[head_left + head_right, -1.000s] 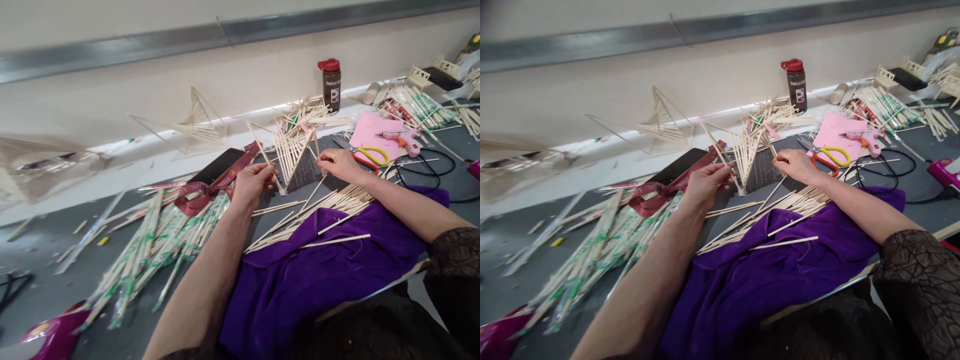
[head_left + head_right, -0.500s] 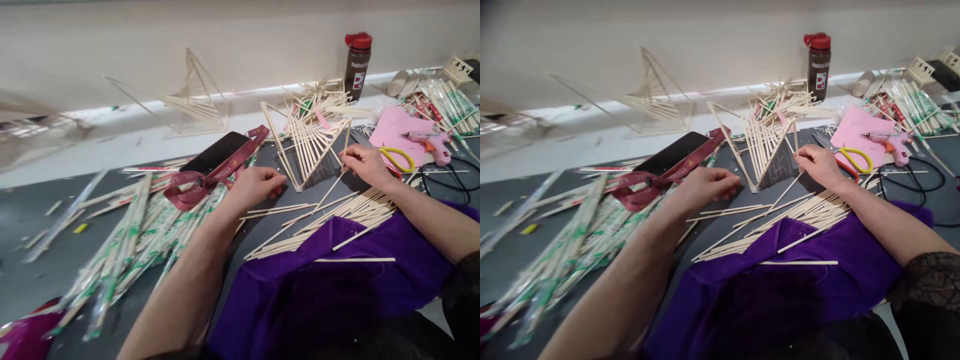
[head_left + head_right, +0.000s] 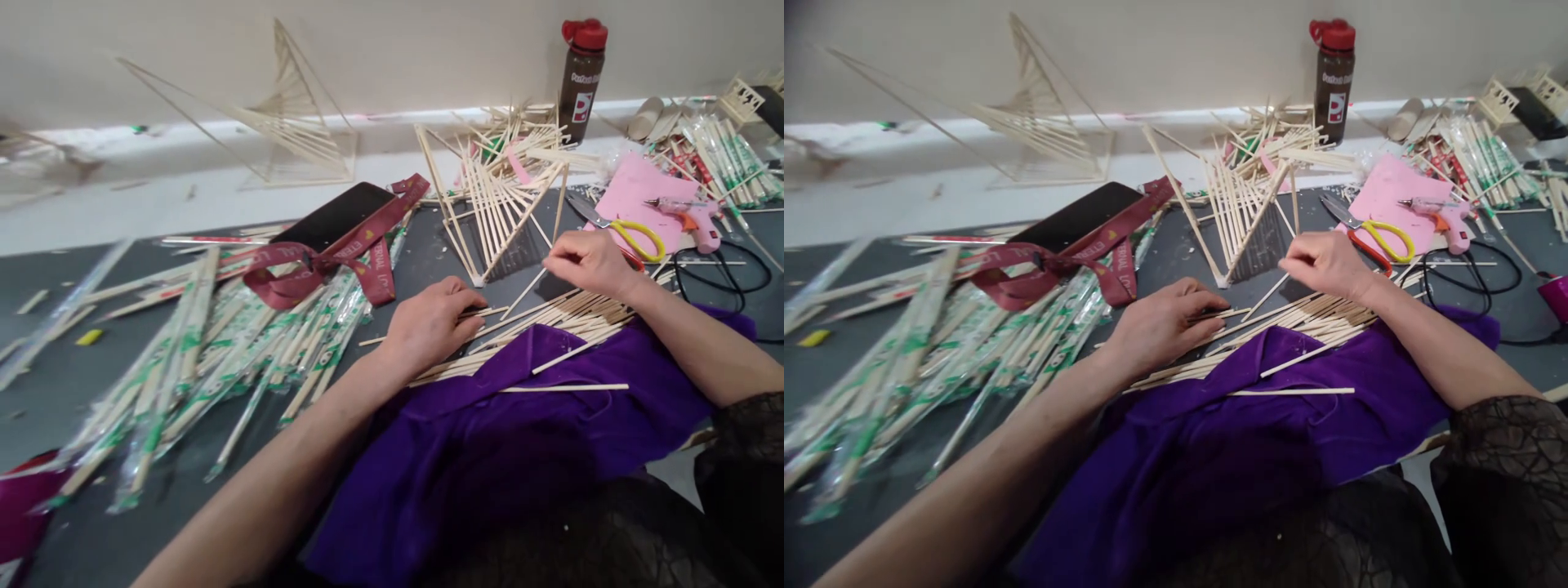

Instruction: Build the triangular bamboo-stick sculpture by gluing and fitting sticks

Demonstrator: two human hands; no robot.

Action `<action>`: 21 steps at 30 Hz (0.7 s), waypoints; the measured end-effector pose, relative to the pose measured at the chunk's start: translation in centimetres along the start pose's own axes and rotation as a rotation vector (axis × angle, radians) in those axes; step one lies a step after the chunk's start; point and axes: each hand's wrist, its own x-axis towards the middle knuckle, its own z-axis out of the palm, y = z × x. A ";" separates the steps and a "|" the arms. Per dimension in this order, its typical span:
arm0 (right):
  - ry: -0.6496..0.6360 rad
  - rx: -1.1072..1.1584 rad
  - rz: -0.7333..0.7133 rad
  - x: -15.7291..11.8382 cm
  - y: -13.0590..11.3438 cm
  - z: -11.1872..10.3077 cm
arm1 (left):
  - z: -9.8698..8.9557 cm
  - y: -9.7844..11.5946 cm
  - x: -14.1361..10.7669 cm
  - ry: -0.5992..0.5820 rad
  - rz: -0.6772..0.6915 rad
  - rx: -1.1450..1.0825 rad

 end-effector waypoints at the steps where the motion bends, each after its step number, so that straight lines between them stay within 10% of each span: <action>1: -0.095 -0.041 -0.084 -0.1 -0.1 0.2 | 0.1 -0.1 -0.3 0.011 0.006 -0.006; 8: -0.262 -0.316 -0.269 -0.6 0.1 1.3 | 0.3 0.0 -1.5 -0.002 0.052 -0.054; 21: -0.289 -0.399 -0.156 0.3 -0.3 3.1 | -1.3 0.1 -1.9 -0.217 0.063 -0.481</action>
